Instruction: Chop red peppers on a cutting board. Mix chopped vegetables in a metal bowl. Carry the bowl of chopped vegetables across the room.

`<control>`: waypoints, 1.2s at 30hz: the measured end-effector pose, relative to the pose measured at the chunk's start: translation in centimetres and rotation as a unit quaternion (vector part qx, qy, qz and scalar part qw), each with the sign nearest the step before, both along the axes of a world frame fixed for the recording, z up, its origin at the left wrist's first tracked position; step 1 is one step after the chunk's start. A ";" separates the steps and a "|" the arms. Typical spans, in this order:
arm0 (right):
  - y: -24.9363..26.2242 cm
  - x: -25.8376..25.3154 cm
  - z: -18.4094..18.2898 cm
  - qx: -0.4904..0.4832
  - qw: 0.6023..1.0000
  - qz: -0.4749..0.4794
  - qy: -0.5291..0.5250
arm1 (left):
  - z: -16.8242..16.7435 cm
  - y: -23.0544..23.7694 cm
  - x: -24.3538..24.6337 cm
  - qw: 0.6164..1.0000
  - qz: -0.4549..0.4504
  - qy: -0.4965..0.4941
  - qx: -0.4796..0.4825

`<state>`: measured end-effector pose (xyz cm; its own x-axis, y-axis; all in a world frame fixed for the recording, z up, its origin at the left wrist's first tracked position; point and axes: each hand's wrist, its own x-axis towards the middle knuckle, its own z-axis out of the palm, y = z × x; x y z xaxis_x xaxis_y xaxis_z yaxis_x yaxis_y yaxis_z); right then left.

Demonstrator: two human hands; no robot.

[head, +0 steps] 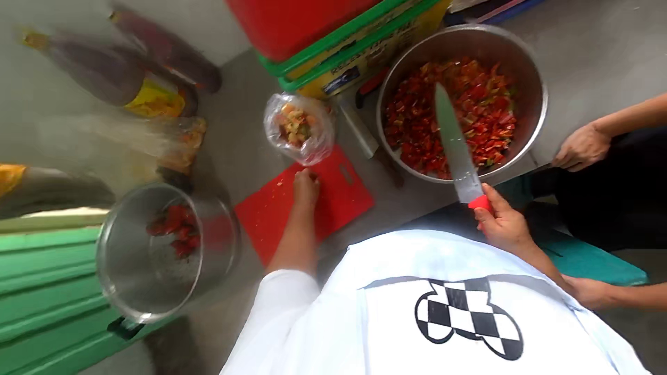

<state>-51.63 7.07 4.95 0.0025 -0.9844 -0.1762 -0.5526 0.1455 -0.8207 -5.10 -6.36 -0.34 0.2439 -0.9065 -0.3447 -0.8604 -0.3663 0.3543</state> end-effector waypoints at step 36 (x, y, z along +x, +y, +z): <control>7.0 0.7 3.0 0.019 0.972 -0.233 0.021 | 3.2 -12.6 -28.8 0.887 -0.452 0.091 0.013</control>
<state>-50.88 14.11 7.93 -0.4499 -0.8699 -0.2023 -0.4532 0.4175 -0.7876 -33.90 -18.96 2.85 -0.6410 -0.6941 -0.3275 -0.7357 0.4341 0.5199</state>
